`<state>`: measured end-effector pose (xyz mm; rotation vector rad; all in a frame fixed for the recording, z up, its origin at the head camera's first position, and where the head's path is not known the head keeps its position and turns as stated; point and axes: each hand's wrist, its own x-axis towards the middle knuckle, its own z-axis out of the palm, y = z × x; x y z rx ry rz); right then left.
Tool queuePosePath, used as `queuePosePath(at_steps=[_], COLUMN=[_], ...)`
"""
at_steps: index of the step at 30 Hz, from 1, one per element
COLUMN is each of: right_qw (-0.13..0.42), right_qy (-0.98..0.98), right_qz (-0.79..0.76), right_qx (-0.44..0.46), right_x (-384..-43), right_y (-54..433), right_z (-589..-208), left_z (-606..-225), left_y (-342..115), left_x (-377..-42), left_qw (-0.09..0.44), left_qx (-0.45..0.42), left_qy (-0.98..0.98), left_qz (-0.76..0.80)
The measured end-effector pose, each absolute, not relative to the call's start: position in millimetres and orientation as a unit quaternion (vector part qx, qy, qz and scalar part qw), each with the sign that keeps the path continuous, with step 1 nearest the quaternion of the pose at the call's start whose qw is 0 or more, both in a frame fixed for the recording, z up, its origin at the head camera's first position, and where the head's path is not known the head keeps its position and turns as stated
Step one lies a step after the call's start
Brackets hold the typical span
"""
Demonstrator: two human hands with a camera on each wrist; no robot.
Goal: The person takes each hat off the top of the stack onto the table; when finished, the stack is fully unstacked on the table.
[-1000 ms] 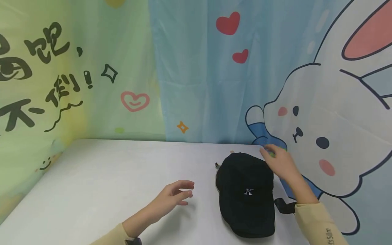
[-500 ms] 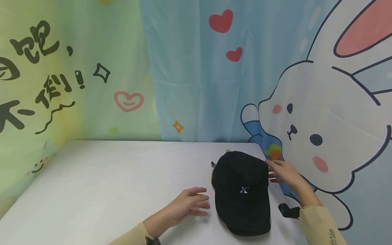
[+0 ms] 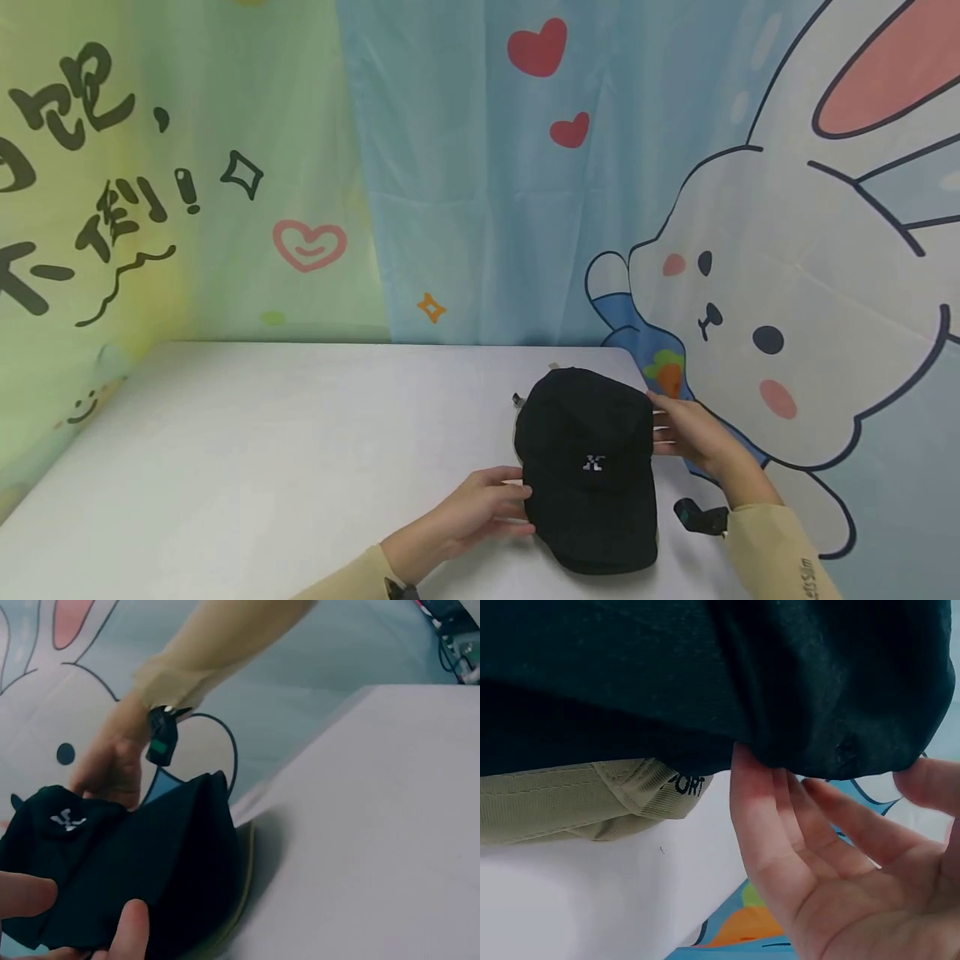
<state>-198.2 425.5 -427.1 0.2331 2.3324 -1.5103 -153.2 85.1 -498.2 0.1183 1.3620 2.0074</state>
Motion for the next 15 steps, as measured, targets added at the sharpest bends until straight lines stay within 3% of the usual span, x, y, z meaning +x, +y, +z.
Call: queuePosePath(at_steps=[15], right_qw=[0.166], right_qy=[0.793], right_qz=[-0.582], right_qx=[0.071], right_x=[-192.5], right_y=[423.4], right_z=[-414.5], left_z=[-495.0], left_y=[96.7], left_x=[-146.3], left_qw=[0.194], left_qx=[0.072], left_qy=[0.655], left_qz=[0.726])
